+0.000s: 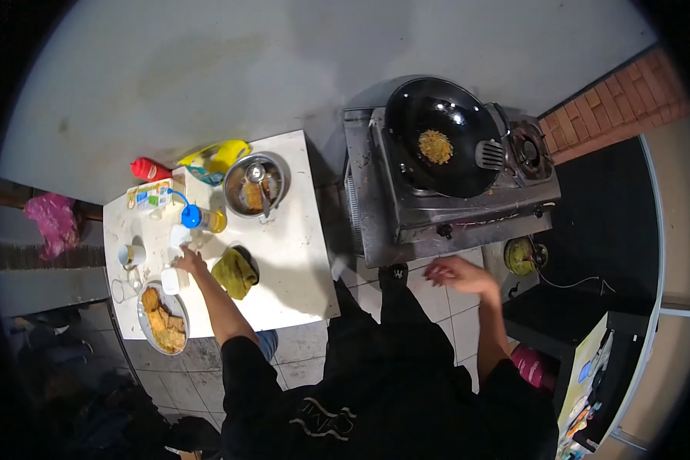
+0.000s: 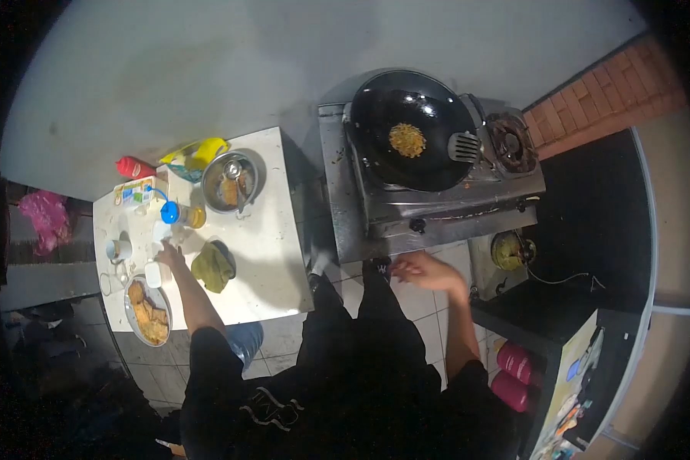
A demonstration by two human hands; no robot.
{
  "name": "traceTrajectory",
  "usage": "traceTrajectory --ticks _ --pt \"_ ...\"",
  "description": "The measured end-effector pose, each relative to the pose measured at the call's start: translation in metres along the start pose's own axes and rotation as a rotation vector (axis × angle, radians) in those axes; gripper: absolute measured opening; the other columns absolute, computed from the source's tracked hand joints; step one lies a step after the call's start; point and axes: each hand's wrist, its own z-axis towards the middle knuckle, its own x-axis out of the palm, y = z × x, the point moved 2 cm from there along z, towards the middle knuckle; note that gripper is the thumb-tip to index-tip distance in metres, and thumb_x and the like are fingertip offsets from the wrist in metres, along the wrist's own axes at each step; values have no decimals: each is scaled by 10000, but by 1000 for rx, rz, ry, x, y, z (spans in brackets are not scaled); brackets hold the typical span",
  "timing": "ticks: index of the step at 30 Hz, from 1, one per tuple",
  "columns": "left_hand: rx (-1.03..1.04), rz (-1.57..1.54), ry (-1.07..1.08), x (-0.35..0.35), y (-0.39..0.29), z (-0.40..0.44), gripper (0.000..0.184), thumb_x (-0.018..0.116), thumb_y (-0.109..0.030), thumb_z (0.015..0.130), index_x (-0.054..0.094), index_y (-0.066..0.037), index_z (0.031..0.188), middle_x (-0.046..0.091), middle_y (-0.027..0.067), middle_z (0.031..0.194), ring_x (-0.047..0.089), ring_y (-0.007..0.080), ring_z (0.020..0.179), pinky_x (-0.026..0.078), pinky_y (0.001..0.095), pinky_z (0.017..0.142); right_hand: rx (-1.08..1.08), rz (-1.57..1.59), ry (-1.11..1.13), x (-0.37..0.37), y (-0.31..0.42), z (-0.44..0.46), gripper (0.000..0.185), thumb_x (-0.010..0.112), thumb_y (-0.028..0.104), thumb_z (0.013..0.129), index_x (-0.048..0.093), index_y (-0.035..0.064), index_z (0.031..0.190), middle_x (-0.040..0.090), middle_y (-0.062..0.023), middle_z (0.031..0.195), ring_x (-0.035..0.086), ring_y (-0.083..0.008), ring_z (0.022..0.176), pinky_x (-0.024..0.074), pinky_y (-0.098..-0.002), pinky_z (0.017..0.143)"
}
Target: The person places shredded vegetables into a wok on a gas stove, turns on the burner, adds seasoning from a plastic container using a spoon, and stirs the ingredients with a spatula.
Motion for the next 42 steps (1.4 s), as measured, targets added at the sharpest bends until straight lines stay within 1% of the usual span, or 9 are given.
traceTrajectory --ticks 5,10,16,20,22,28,32,35,42 --pt "60 -135 -13 -47 -31 -73 374 629 -136 861 426 -20 1153 519 201 1139 567 285 938 534 370 713 -50 -26 -658 -136 -62 -49 231 603 34 807 574 -27 1027 635 -79 844 608 -164 746 491 -297 664" --pt "171 -183 -125 -66 -54 -202 263 546 -115 913 427 -40 1135 530 215 1126 581 322 1006 545 410 764 -269 -949 -1258 -245 -100 -24 396 599 30 763 518 17 1151 559 -208 1051 556 -359 953 444 -440 838" --pt "151 26 572 4 -80 -401 302 490 -255 968 504 -68 1205 599 96 1067 587 171 931 501 290 754 191 -1016 -966 -296 -109 2 420 603 38 737 514 33 1147 544 -190 1136 432 -376 1138 362 -511 916" --pt "309 278 929 69 -102 -498 390 498 -322 965 525 -50 1244 601 78 1083 581 167 939 474 288 796 12 -1150 -893 -307 -89 -23 336 587 26 764 537 15 1095 575 -203 1069 488 -383 1069 387 -505 873" --pt "356 355 985 97 -101 -516 426 515 -343 956 525 -34 1250 592 86 1110 574 160 949 467 286 793 -255 -973 -730 -311 -70 -39 214 585 72 816 558 12 1020 606 -218 921 570 -386 925 438 -476 776" --pt "515 432 936 151 -89 -535 371 600 -275 912 622 47 1097 669 93 909 600 122 827 469 253 744 -108 -1040 -616 -261 11 -67 243 556 271 903 559 29 923 626 -184 788 625 -358 691 459 -457 577" --pt "637 501 860 163 -91 -543 326 625 -246 893 659 65 984 679 106 778 611 118 715 480 260 679 22 -970 -488 -211 31 -57 269 537 292 917 594 41 996 632 -171 744 630 -346 653 469 -461 582" --pt "662 522 825 167 -94 -546 342 623 -260 894 667 75 940 651 99 706 572 115 665 461 268 648 -326 -989 -610 -179 25 -51 360 530 257 916 560 44 1205 615 -163 647 629 -365 646 486 -458 600" --pt "736 572 862 177 -84 -527 256 631 -221 866 679 30 886 683 142 728 672 195 676 491 297 640 -168 -916 -768 -182 55 13 243 534 206 905 605 3 1018 629 -203 692 627 -390 669 488 -470 605"
